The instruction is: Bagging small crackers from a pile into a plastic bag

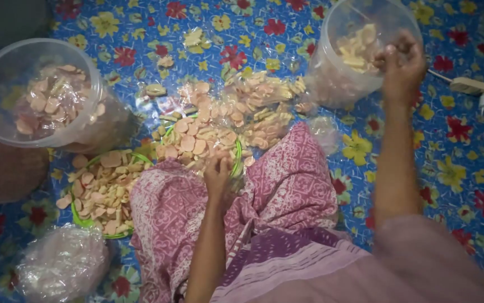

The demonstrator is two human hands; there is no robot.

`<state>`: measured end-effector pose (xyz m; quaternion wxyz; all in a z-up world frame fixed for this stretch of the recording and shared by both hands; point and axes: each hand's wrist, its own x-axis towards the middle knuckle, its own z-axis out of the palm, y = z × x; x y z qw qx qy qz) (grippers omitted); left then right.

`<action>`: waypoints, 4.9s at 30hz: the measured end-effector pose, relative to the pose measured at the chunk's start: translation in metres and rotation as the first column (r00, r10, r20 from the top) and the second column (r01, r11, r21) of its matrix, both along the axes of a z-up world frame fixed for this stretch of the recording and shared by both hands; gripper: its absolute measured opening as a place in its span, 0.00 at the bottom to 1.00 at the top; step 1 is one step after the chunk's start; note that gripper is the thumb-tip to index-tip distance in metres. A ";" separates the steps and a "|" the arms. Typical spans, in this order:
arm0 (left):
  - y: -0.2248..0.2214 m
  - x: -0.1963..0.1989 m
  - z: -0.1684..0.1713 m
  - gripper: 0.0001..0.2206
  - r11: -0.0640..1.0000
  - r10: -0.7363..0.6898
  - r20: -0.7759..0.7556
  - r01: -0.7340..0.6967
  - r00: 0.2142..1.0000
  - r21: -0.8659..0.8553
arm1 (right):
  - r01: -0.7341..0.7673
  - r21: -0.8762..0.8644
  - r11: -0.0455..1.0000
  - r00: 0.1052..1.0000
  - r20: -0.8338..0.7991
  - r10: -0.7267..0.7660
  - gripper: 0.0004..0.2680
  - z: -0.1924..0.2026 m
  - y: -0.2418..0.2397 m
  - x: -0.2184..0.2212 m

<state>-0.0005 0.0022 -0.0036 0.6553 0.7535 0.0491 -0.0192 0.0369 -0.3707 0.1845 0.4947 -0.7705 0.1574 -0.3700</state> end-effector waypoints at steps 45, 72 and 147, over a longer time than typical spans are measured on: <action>-0.005 0.007 -0.025 0.06 0.957 -0.211 0.009 0.205 0.977 0.208 | -0.499 -0.101 0.861 0.577 -0.780 0.242 0.09 -0.184 0.106 0.004; -0.010 -0.001 0.012 0.13 0.978 -0.028 0.019 0.031 0.999 -0.208 | -0.227 0.708 0.668 0.828 -0.220 0.515 0.07 -0.085 0.202 -0.051; -0.004 0.006 -0.008 0.19 0.982 -0.059 0.322 0.113 0.945 -0.152 | -0.724 -0.346 0.597 0.688 -0.426 0.587 0.04 -0.206 0.190 -0.019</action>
